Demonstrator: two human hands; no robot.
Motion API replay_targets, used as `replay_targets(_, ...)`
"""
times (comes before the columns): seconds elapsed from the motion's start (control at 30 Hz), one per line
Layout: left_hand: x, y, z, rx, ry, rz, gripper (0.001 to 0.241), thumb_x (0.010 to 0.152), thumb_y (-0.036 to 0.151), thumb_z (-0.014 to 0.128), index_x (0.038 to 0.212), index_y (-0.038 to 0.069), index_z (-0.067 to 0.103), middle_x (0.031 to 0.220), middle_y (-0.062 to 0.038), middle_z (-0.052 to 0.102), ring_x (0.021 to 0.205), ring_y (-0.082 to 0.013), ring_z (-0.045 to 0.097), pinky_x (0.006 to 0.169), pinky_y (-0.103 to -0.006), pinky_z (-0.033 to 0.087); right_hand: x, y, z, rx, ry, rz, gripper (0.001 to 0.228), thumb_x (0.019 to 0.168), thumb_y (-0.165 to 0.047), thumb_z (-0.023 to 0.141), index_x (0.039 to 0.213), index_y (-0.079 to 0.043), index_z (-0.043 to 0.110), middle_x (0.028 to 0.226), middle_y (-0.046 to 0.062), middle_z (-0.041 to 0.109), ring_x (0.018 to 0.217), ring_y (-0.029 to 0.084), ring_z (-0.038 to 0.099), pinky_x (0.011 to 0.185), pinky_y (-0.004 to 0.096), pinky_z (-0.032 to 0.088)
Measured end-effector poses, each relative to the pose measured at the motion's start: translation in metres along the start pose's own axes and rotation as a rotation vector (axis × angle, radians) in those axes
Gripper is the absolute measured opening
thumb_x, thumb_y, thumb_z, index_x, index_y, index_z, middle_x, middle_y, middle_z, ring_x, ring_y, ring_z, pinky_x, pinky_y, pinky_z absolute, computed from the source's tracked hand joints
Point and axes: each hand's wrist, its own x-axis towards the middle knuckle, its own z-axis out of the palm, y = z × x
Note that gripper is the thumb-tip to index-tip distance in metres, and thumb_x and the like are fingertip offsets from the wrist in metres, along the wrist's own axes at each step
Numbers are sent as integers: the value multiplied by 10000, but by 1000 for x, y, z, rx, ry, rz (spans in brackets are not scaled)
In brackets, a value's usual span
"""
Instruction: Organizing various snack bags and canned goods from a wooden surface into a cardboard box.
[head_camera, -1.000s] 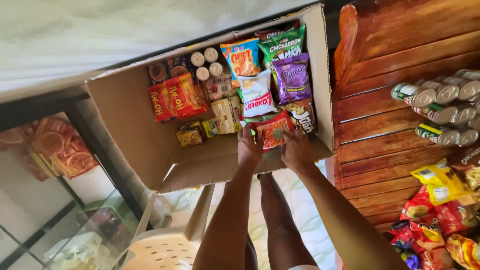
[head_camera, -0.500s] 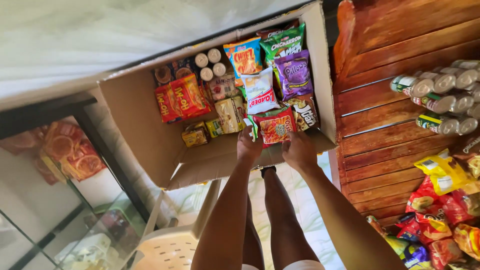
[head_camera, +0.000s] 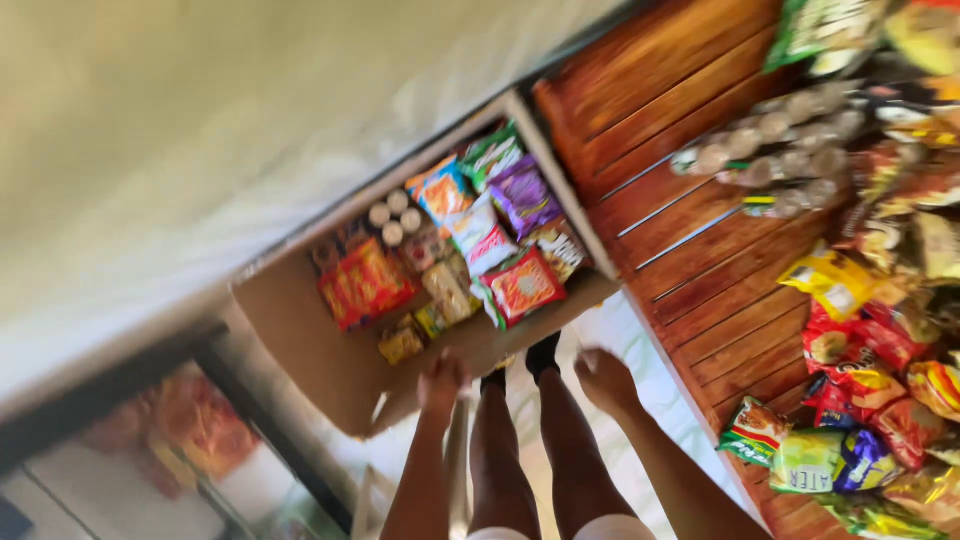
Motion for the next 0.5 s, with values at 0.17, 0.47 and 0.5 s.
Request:
replay_targets(0.17, -17, -12, -61, 314, -109, 213, 341, 963, 418, 524, 819, 128, 633, 582, -4, 579, 491, -146, 476, 455, -340, 382, -22, 142, 96, 106, 27, -77, 311, 947, -351, 544, 1025, -115, 731, 1144, 118, 718, 1107, 318, 664, 954, 411, 529)
replay_targets(0.47, -7, 52, -34, 536, 39, -163, 494, 918, 529, 609, 732, 94, 749, 584, -88, 555, 523, -194, 566, 522, -382, 483, -88, 198, 145, 486, 199, 274, 286, 895, -328, 599, 1076, -153, 735, 1118, 80, 744, 1086, 294, 690, 953, 395, 544)
replay_targets(0.5, -2, 60, -20, 683, 4, -98, 512, 901, 475, 679, 747, -12, 721, 618, -126, 625, 568, -227, 644, 558, -414, 524, -84, 206, 154, 539, 247, 267, 291, 884, -326, 599, 1073, -151, 735, 1110, 84, 751, 1076, 297, 697, 947, 395, 550)
